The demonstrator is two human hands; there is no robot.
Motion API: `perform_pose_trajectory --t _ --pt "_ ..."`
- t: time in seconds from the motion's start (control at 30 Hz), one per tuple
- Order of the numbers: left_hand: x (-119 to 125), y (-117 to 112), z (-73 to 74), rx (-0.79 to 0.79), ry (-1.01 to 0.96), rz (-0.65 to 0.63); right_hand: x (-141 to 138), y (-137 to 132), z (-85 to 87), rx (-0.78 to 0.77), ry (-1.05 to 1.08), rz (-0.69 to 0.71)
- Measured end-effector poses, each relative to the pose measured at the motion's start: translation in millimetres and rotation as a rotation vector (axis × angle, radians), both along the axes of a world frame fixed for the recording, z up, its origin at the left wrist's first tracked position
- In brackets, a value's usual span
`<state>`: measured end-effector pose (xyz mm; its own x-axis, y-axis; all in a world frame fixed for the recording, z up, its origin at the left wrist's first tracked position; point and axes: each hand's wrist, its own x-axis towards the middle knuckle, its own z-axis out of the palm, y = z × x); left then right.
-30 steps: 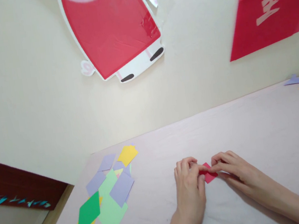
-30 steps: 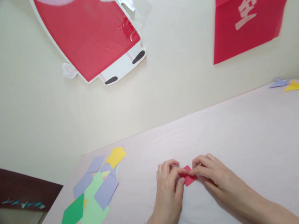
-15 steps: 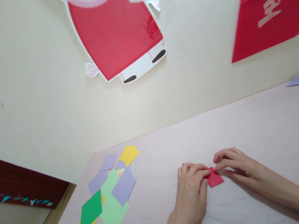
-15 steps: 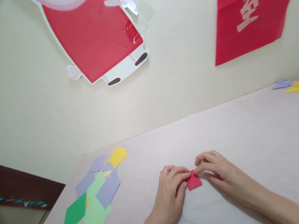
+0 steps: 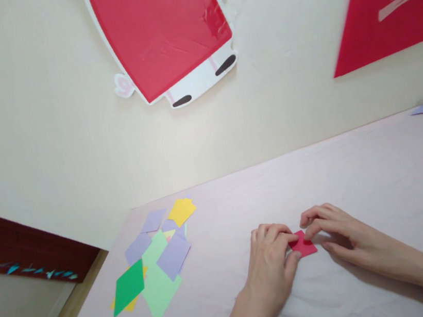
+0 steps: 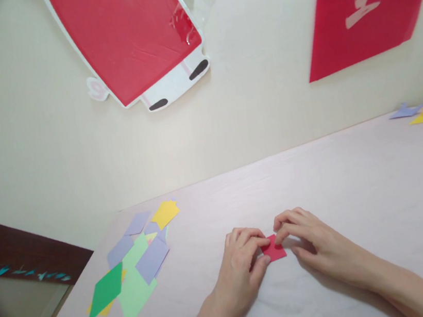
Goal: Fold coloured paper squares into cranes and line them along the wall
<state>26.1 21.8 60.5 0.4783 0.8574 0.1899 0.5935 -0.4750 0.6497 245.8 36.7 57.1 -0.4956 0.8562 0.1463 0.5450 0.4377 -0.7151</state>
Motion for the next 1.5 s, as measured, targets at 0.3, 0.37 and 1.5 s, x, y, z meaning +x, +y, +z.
perform_pose_trajectory --t 0.3,0.37,1.5 --pt "1 0 -4.8 0.063 0.040 -0.023 -1 7 -16.1 0.073 -0.009 0.043" --pt "0 0 -6.3 0.076 0.046 -0.027 0 7 -19.7 0.090 -0.019 0.046" --pt "1 -2 -3.9 0.054 0.095 -0.016 -4 2 -13.7 0.054 -0.010 0.020"
